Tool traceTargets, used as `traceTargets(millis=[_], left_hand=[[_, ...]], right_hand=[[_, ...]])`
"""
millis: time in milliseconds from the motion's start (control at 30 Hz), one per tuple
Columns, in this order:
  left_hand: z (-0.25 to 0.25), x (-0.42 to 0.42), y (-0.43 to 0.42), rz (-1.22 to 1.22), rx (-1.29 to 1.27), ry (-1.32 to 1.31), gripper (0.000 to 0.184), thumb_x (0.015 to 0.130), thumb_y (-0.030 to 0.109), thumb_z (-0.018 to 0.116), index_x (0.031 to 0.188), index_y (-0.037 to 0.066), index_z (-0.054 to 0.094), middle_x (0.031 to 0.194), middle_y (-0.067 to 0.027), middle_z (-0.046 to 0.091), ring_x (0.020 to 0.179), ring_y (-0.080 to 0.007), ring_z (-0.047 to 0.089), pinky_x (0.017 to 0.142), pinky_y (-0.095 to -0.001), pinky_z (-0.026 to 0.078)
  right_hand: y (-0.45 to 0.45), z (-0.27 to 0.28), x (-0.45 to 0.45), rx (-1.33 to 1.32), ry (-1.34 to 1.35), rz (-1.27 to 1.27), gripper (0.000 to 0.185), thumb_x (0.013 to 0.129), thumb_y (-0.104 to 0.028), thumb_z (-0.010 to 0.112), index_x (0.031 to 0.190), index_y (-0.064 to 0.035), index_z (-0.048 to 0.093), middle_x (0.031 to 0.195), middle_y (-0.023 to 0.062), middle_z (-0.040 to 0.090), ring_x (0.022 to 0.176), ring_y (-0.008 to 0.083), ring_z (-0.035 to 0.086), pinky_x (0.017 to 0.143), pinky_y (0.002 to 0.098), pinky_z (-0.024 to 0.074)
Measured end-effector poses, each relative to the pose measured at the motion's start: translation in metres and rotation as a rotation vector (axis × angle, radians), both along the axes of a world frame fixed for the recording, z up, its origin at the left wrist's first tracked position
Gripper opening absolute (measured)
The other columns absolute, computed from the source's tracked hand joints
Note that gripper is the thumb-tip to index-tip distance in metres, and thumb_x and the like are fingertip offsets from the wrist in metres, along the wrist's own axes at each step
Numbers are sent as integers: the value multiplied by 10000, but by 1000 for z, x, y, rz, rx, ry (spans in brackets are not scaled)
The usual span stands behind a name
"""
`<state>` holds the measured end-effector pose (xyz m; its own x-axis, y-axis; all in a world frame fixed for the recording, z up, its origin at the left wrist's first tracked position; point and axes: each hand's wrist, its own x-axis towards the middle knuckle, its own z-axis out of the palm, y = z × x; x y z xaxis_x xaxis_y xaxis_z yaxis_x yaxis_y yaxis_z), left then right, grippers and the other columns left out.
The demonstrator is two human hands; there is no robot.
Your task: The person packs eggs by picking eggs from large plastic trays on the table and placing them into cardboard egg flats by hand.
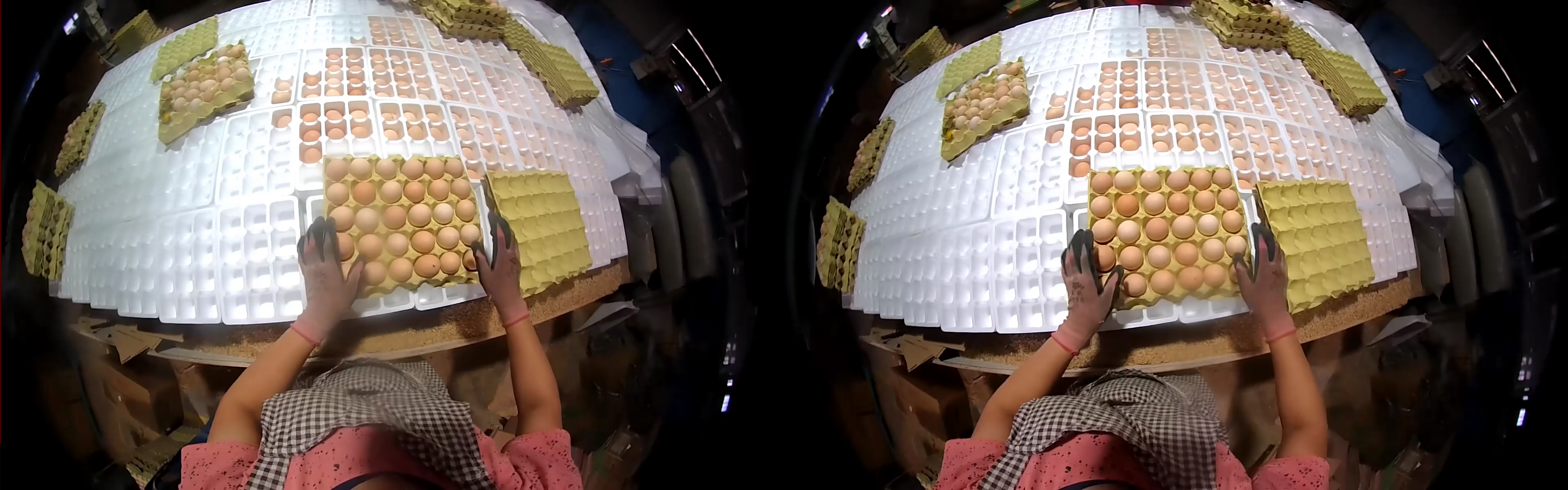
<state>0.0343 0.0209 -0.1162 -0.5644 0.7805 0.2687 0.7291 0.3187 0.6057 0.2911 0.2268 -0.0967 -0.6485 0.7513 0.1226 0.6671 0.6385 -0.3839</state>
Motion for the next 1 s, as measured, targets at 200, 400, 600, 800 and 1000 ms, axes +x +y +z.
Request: traceTargets(millis=[200,400,600,800,1000], left_hand=[[36,26,32,-422,195,74,639,798,162,685,1391,40,480,1374,-204,460,1258,-397,434,1066,-501,350],[38,40,97,-723,-297,299,386,856,195,603,1239,155,610,1253,-143,534,1171,-326,503,995,-462,407],[27,29,104,-679,-157,238,360,837,143,619,1195,116,604,1201,-152,564,1085,-333,566,936,-450,484],[38,8,129,-422,131,-739,220,930,110,583,1136,35,610,1070,-56,577,881,-161,583,813,-285,510],[25,70,168,-763,-316,373,218,816,250,593,904,59,654,771,-129,622,739,-289,657,615,-430,520]], right_hand=[[-12,12,16,233,-291,335,520,790,-111,706,1285,-176,558,1236,124,570,1233,317,497,1120,508,328],[33,14,21,-662,560,5,314,896,-140,664,1195,-60,614,1210,98,604,1069,179,614,859,322,535],[51,30,-7,36,-204,362,566,747,-380,763,1248,-206,565,1257,140,531,988,337,650,807,425,549],[83,41,6,-875,559,27,637,799,-42,679,1395,-98,460,1213,64,538,893,172,624,818,332,550],[92,40,-53,61,-378,332,505,746,-419,762,1194,-265,589,1355,188,478,1054,322,640,837,424,538]])
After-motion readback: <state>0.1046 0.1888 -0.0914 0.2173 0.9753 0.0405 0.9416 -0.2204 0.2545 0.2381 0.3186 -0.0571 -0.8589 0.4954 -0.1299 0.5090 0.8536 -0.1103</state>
